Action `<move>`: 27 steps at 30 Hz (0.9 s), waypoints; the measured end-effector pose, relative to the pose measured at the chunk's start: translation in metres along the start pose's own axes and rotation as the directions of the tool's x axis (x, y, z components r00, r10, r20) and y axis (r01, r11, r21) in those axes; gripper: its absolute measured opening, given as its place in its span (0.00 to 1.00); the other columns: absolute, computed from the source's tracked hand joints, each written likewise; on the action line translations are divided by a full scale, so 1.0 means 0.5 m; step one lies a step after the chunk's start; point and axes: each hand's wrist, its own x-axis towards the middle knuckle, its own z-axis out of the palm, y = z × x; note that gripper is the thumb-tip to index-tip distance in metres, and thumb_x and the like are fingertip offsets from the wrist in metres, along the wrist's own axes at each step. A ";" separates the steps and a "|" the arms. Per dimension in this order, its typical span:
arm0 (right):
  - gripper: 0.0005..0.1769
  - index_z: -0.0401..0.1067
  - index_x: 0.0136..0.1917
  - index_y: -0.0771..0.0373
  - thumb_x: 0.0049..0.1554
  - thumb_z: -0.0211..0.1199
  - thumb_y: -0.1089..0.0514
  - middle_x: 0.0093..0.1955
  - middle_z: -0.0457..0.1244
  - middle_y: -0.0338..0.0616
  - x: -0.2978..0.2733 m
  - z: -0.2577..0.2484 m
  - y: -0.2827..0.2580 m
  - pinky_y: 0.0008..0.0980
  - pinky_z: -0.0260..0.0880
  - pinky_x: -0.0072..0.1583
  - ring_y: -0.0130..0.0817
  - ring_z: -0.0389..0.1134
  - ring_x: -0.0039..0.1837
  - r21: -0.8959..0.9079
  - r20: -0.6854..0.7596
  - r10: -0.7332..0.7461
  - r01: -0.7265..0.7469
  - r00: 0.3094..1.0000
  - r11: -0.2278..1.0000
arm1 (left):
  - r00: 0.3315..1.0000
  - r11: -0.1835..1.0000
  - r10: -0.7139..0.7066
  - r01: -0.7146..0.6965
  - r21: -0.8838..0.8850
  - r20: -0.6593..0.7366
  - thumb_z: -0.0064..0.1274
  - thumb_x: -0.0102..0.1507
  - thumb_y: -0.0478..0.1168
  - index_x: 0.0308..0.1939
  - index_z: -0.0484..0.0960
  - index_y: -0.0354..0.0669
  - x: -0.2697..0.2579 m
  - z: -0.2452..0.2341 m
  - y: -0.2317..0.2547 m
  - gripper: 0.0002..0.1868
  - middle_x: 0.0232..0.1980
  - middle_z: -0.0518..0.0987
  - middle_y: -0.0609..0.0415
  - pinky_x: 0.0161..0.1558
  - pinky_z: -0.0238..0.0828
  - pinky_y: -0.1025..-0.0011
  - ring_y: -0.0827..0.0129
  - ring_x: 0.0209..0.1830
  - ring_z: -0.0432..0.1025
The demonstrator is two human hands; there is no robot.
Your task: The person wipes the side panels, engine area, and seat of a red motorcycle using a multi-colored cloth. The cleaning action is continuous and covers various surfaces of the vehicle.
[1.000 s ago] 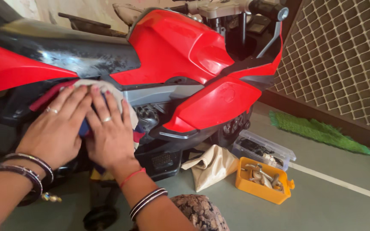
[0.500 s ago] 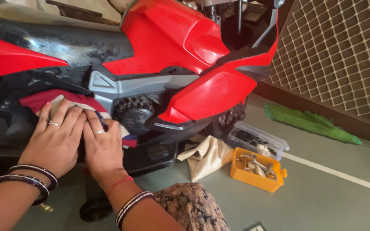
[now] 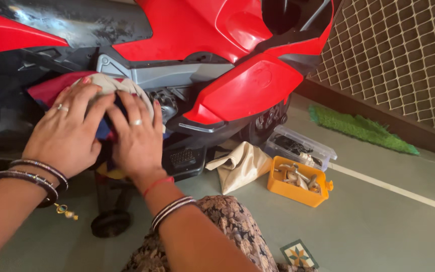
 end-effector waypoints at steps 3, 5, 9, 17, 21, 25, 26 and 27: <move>0.42 0.63 0.69 0.56 0.40 0.65 0.52 0.80 0.50 0.48 -0.041 0.039 -0.035 0.66 0.39 0.79 0.47 0.50 0.81 0.000 0.085 0.073 -0.073 0.994 0.997 | 0.993 0.967 0.110 -0.100 0.236 -0.032 0.57 0.41 0.42 0.67 0.72 0.44 -0.044 0.024 -0.006 0.46 0.73 0.69 0.42 0.78 0.50 0.55 0.52 0.79 0.58; 0.37 0.61 0.74 0.60 0.51 0.60 0.54 0.81 0.49 0.50 -0.067 0.075 -0.054 0.63 0.42 0.80 0.50 0.49 0.82 -0.082 0.088 0.099 -0.092 0.991 0.992 | 0.997 0.971 0.071 -0.064 0.228 -0.023 0.53 0.53 0.40 0.67 0.73 0.43 -0.067 0.049 -0.003 0.35 0.74 0.69 0.45 0.80 0.48 0.55 0.55 0.80 0.57; 0.36 0.58 0.78 0.67 0.58 0.54 0.56 0.82 0.49 0.56 -0.108 0.111 -0.064 0.55 0.50 0.79 0.57 0.50 0.83 -0.117 0.144 0.120 -0.104 0.982 0.988 | 0.997 0.986 0.065 -0.056 0.159 -0.049 0.43 0.63 0.39 0.66 0.75 0.38 -0.103 0.071 -0.005 0.27 0.72 0.71 0.47 0.79 0.49 0.55 0.57 0.78 0.58; 0.24 0.67 0.65 0.63 0.54 0.61 0.58 0.62 0.61 0.55 -0.111 0.091 -0.091 0.51 0.66 0.64 0.56 0.64 0.64 0.163 0.182 0.111 -0.142 0.977 0.976 | 0.999 0.999 -0.021 0.019 0.039 0.039 0.50 0.58 0.37 0.58 0.78 0.39 -0.134 0.047 -0.027 0.23 0.61 0.77 0.48 0.69 0.63 0.62 0.57 0.66 0.69; 0.26 0.70 0.61 0.55 0.47 0.63 0.56 0.58 0.64 0.52 -0.099 0.058 -0.078 0.48 0.70 0.60 0.54 0.67 0.59 0.236 0.339 0.112 -0.200 0.934 0.951 | 0.988 0.991 -0.103 0.091 0.101 0.115 0.58 0.51 0.39 0.54 0.78 0.40 -0.138 0.023 -0.014 0.26 0.56 0.77 0.48 0.64 0.68 0.64 0.58 0.60 0.70; 0.25 0.71 0.60 0.51 0.47 0.63 0.56 0.59 0.66 0.45 -0.064 0.019 0.012 0.46 0.70 0.63 0.48 0.68 0.64 0.245 0.493 0.026 -0.167 0.870 0.955 | 0.931 0.976 -0.201 0.165 0.139 0.305 0.64 0.46 0.44 0.55 0.76 0.41 -0.123 0.035 0.025 0.33 0.53 0.75 0.53 0.64 0.67 0.64 0.60 0.60 0.69; 0.23 0.72 0.57 0.50 0.46 0.64 0.54 0.59 0.66 0.43 -0.055 0.008 0.036 0.46 0.69 0.64 0.47 0.68 0.64 0.187 0.540 0.041 -0.167 0.841 0.968 | 0.917 0.979 -0.201 0.173 0.110 0.346 0.65 0.45 0.45 0.57 0.76 0.41 -0.127 0.047 0.039 0.36 0.54 0.75 0.53 0.64 0.67 0.64 0.60 0.60 0.69; 0.20 0.73 0.54 0.50 0.45 0.65 0.52 0.58 0.67 0.41 -0.053 0.000 0.049 0.46 0.68 0.65 0.45 0.67 0.65 0.130 0.589 0.061 -0.169 0.806 0.977 | 0.897 0.980 -0.200 0.183 0.079 0.393 0.66 0.45 0.47 0.59 0.75 0.40 -0.137 0.063 0.051 0.38 0.54 0.74 0.53 0.64 0.66 0.63 0.60 0.59 0.69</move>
